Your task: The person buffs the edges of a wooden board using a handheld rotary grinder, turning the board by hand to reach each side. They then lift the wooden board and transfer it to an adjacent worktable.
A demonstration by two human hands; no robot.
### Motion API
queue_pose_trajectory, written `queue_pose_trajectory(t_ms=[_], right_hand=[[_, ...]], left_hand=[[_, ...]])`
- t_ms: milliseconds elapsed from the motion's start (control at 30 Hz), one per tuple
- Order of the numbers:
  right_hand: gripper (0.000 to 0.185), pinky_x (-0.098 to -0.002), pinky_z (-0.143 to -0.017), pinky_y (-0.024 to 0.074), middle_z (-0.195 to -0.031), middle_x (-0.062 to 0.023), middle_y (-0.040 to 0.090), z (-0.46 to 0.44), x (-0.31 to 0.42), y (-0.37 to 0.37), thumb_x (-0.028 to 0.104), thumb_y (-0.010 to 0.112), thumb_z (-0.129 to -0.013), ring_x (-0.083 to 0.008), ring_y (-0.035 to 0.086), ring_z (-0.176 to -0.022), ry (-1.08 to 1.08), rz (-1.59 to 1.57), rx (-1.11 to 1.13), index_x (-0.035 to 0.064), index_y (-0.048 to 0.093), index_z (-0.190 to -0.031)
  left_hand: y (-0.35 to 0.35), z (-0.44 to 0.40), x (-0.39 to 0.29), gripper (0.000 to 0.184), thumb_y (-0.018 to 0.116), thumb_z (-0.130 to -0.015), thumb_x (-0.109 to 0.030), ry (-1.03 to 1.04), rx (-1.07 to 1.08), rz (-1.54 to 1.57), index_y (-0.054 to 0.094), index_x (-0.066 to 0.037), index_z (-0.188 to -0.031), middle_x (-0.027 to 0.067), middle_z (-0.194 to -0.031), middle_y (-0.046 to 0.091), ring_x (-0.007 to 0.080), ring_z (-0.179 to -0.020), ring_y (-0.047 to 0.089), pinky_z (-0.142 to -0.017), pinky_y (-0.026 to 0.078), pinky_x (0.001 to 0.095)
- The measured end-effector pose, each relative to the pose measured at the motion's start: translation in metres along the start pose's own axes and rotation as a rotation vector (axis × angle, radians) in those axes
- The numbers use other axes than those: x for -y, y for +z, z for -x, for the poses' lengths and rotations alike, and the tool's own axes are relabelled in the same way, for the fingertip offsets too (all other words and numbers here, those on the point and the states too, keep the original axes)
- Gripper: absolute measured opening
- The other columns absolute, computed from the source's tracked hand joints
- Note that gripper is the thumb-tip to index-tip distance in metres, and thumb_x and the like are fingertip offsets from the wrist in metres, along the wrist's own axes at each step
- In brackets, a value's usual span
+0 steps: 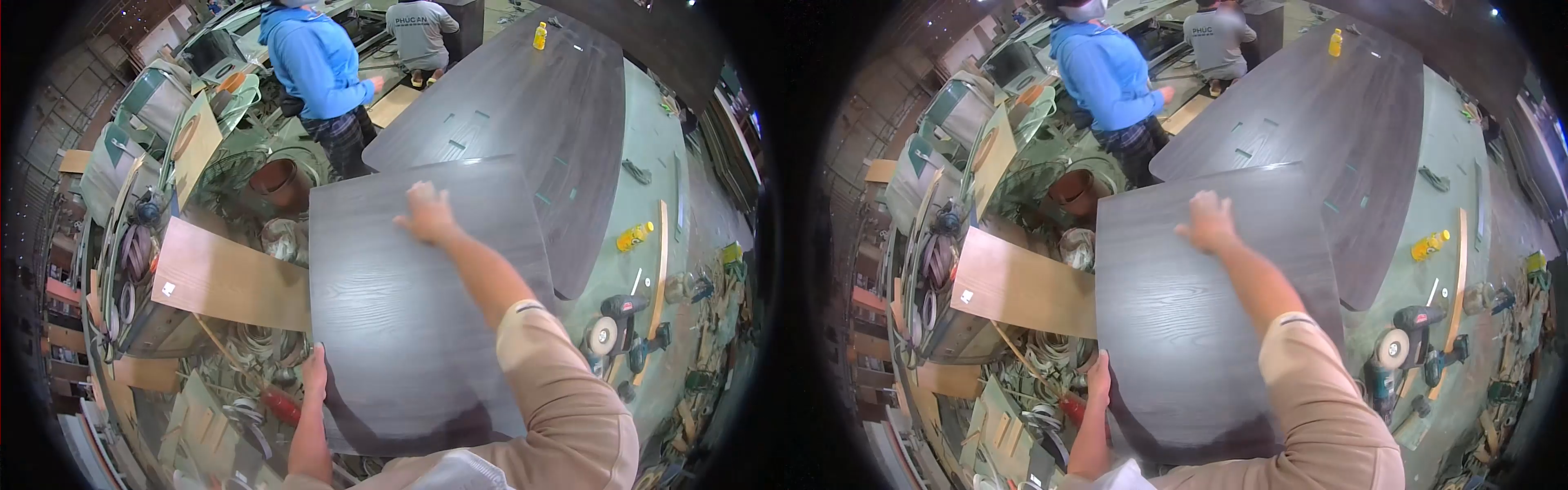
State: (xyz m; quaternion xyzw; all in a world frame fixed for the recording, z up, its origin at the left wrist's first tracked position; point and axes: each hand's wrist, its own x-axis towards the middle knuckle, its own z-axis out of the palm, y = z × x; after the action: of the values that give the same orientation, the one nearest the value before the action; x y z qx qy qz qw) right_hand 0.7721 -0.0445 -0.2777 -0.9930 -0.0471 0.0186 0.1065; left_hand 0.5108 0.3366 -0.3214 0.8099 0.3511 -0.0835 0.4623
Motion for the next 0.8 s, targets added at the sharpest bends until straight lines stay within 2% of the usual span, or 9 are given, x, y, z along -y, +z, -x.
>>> queue_pose_trajectory(t_ms=[100,167,233,333,467,567,600,700,800], right_hand=[[0.080,-0.0592,-0.123,0.0185,-0.161,-0.0138,0.036,0.007,0.025,-0.002,0.060,0.056,-0.097,-0.0306,0.026,-0.151,-0.260,-0.023,0.057,0.0033,0.041,-0.152],[0.079,-0.0585,-0.121,0.0208,-0.162,-0.0130,0.035,0.010,0.007,-0.020,0.059,0.058,-0.096,-0.0301,0.026,-0.152,-0.203,-0.027,0.082,0.0052,0.042,-0.152],[0.078,-0.0578,-0.120,0.0227,-0.160,-0.0134,0.039,0.002,-0.056,-0.008,0.057,0.060,-0.095,-0.0309,0.029,-0.151,0.096,-0.019,-0.125,0.0052,0.043,-0.151],[0.081,-0.0565,-0.121,0.0224,-0.161,-0.0149,0.039,0.033,-0.141,-0.058,0.056,0.059,-0.095,-0.0318,0.033,-0.150,0.369,0.066,0.019,0.0037,0.039,-0.154],[0.087,-0.0616,-0.120,0.0275,-0.164,-0.0210,0.034,0.130,-0.201,-0.052,0.055,0.058,-0.096,-0.0417,0.051,-0.137,0.333,0.031,0.023,0.0008,0.030,-0.158],[0.092,-0.0565,-0.121,0.0291,-0.158,-0.0273,0.040,0.241,-0.174,-0.046,0.046,0.068,-0.093,-0.0409,0.043,-0.144,0.357,-0.106,-0.011,-0.0049,0.027,-0.157],[0.093,-0.0547,-0.117,0.0353,-0.155,-0.0280,0.044,0.280,-0.168,-0.038,0.044,0.071,-0.091,-0.0430,0.047,-0.140,0.295,-0.209,-0.090,-0.0049,0.028,-0.157],[0.096,-0.0516,-0.107,0.0446,-0.147,-0.0291,0.051,0.370,-0.129,-0.030,0.047,0.075,-0.088,-0.0466,0.054,-0.130,0.651,-0.374,-0.041,-0.0027,0.030,-0.156],[0.091,-0.0515,-0.105,0.0451,-0.142,-0.0302,0.054,0.434,-0.113,-0.004,0.047,0.075,-0.087,-0.0463,0.056,-0.127,0.795,-0.352,-0.154,-0.0018,0.035,-0.153]], left_hand=[[-0.006,0.001,-0.003,0.069,0.056,-0.102,-0.055,-0.009,0.130,0.072,0.068,0.010,-0.119,0.0164,-0.113,0.071,0.0209,-0.104,0.063,-0.094,0.048,0.0374],[-0.007,0.000,-0.006,0.066,0.056,-0.102,-0.053,-0.036,0.126,0.030,0.068,0.009,-0.120,0.0152,-0.114,0.071,0.0205,-0.105,0.063,-0.095,0.047,0.0366],[-0.011,-0.001,-0.007,0.064,0.056,-0.103,-0.051,-0.064,0.117,-0.013,0.068,0.008,-0.122,0.0139,-0.115,0.071,0.0201,-0.105,0.063,-0.096,0.047,0.0358],[-0.010,-0.016,0.028,0.059,0.056,-0.105,-0.048,0.027,0.170,0.086,0.068,0.006,-0.124,0.0129,-0.113,0.071,0.0215,-0.105,0.063,-0.098,0.046,0.0360],[-0.025,-0.009,0.079,0.057,0.057,-0.104,-0.046,0.059,0.238,0.166,0.065,0.004,-0.129,0.0126,-0.119,0.070,0.0214,-0.109,0.062,-0.100,0.046,0.0361],[-0.033,0.019,0.091,0.057,0.057,-0.103,-0.047,-0.034,0.312,0.134,0.064,0.004,-0.128,0.0127,-0.122,0.069,0.0216,-0.111,0.061,-0.100,0.045,0.0364],[-0.035,0.025,0.098,0.057,0.057,-0.103,-0.047,-0.065,0.307,0.077,0.064,0.004,-0.127,0.0126,-0.123,0.068,0.0217,-0.112,0.061,-0.099,0.045,0.0365],[-0.025,0.047,0.060,0.057,0.058,-0.103,-0.049,-0.087,0.223,0.101,0.065,0.003,-0.124,0.0112,-0.115,0.069,0.0215,-0.105,0.061,-0.097,0.046,0.0368],[-0.011,0.042,0.044,0.056,0.060,-0.103,-0.050,-0.032,0.236,0.146,0.065,0.004,-0.119,0.0076,-0.104,0.067,0.0177,-0.095,0.059,-0.088,0.048,0.0363]])
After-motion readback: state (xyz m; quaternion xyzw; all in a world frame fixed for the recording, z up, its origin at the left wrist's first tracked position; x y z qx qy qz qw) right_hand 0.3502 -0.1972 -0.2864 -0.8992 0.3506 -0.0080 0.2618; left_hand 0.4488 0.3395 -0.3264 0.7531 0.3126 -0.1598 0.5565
